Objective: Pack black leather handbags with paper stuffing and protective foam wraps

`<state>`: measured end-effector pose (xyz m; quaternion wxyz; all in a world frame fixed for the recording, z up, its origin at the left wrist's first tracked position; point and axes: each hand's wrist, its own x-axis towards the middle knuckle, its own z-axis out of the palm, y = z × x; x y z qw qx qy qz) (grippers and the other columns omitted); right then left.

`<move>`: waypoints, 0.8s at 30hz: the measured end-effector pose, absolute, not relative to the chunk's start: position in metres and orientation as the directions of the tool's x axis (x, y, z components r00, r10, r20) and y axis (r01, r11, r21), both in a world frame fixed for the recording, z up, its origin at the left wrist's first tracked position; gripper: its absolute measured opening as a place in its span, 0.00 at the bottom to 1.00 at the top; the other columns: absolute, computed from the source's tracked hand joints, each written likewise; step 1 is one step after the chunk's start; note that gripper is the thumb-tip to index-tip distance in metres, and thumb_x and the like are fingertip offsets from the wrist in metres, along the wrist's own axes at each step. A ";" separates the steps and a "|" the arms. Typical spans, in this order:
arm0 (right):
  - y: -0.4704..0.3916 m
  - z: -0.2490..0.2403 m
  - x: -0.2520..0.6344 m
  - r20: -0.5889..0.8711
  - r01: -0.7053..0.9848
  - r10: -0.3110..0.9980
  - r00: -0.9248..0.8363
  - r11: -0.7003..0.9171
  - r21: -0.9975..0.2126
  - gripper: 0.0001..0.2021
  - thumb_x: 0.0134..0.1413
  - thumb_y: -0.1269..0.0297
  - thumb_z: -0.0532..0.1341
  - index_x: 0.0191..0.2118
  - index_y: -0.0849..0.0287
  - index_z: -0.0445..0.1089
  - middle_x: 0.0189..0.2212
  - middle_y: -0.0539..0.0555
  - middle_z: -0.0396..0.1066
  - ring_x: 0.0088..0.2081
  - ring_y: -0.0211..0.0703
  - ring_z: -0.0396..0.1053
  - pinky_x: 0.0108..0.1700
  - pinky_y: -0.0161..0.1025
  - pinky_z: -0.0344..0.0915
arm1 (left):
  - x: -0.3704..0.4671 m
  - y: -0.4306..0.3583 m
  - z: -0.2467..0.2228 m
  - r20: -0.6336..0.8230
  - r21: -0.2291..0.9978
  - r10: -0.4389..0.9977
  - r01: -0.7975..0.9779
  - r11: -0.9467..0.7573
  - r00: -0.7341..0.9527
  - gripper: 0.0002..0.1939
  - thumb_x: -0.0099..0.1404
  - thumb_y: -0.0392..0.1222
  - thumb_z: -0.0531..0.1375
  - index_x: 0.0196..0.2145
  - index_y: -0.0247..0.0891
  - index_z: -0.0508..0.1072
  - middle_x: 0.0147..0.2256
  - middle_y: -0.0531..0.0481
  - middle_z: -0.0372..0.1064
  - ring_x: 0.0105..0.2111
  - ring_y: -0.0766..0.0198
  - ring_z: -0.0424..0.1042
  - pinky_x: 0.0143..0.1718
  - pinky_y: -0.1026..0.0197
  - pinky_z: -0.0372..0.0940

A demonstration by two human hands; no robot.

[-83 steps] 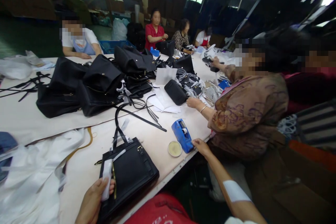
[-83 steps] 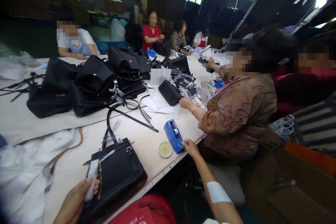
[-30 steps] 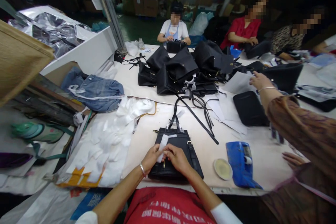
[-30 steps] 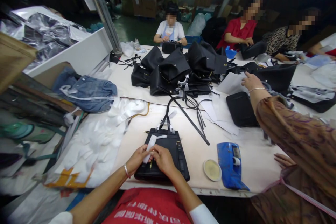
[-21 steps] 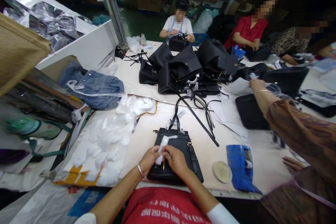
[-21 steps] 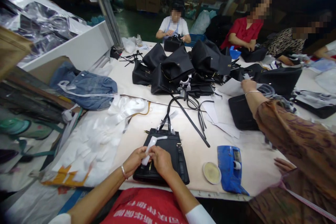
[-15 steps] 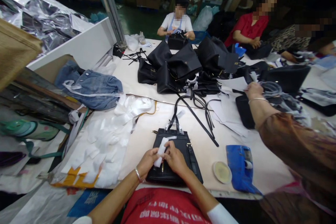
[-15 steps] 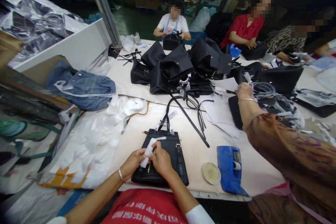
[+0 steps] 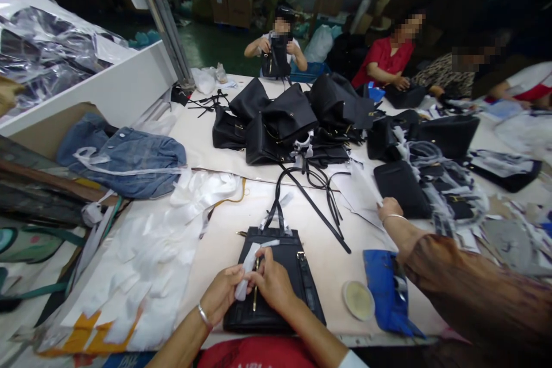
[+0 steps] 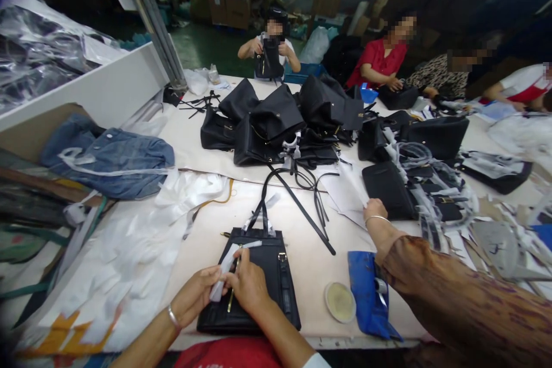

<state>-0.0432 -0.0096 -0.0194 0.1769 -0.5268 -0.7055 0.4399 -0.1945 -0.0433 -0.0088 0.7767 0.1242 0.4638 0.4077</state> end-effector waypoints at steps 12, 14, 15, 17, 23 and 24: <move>0.022 -0.036 -0.040 0.038 0.529 0.742 -0.669 0.511 -0.677 0.23 0.54 0.48 0.57 0.49 0.59 0.56 0.27 0.50 0.70 0.27 0.41 0.70 0.29 0.33 0.59 | -0.216 -0.036 -0.012 -0.613 0.455 0.660 -0.488 0.745 0.435 0.11 0.61 0.39 0.59 0.39 0.29 0.73 0.35 0.42 0.70 0.31 0.65 0.70 0.33 0.65 0.65; 0.029 -0.038 -0.037 0.039 0.508 0.706 -0.707 0.545 -0.667 0.25 0.53 0.46 0.57 0.49 0.59 0.57 0.27 0.50 0.70 0.27 0.41 0.70 0.29 0.33 0.59 | -0.216 -0.035 -0.013 -0.609 0.450 0.657 -0.488 0.748 0.445 0.09 0.60 0.39 0.60 0.36 0.30 0.73 0.33 0.44 0.69 0.28 0.68 0.69 0.31 0.66 0.64; 0.032 -0.038 -0.036 0.039 0.495 0.690 -0.723 0.556 -0.668 0.26 0.52 0.45 0.57 0.49 0.59 0.57 0.27 0.50 0.70 0.27 0.41 0.70 0.29 0.33 0.60 | -0.215 -0.034 -0.013 -0.609 0.449 0.655 -0.487 0.749 0.447 0.08 0.60 0.39 0.60 0.35 0.30 0.73 0.32 0.45 0.69 0.27 0.69 0.68 0.30 0.66 0.64; 0.035 -0.036 -0.036 0.034 0.469 0.660 -0.751 0.569 -0.676 0.27 0.51 0.44 0.57 0.49 0.60 0.57 0.28 0.51 0.70 0.28 0.41 0.70 0.30 0.33 0.60 | -0.215 -0.032 -0.013 -0.613 0.445 0.646 -0.477 0.758 0.455 0.08 0.59 0.39 0.61 0.34 0.30 0.73 0.32 0.45 0.69 0.26 0.70 0.68 0.29 0.67 0.64; 0.043 -0.025 -0.028 -0.020 0.422 0.591 -0.807 0.552 -0.719 0.17 0.60 0.55 0.54 0.51 0.56 0.59 0.39 0.55 0.71 0.39 0.43 0.70 0.39 0.35 0.62 | -0.214 -0.028 -0.014 -0.681 0.435 0.608 -0.443 0.784 0.408 0.12 0.56 0.42 0.64 0.35 0.30 0.74 0.29 0.46 0.69 0.24 0.71 0.68 0.27 0.68 0.64; 0.046 -0.022 -0.021 -0.037 0.443 0.606 -0.795 0.537 -0.718 0.15 0.61 0.58 0.53 0.51 0.55 0.59 0.41 0.55 0.71 0.41 0.43 0.69 0.41 0.36 0.62 | -0.213 -0.029 -0.014 -0.696 0.442 0.610 -0.444 0.779 0.378 0.14 0.55 0.42 0.65 0.37 0.31 0.74 0.30 0.46 0.70 0.25 0.70 0.69 0.27 0.67 0.64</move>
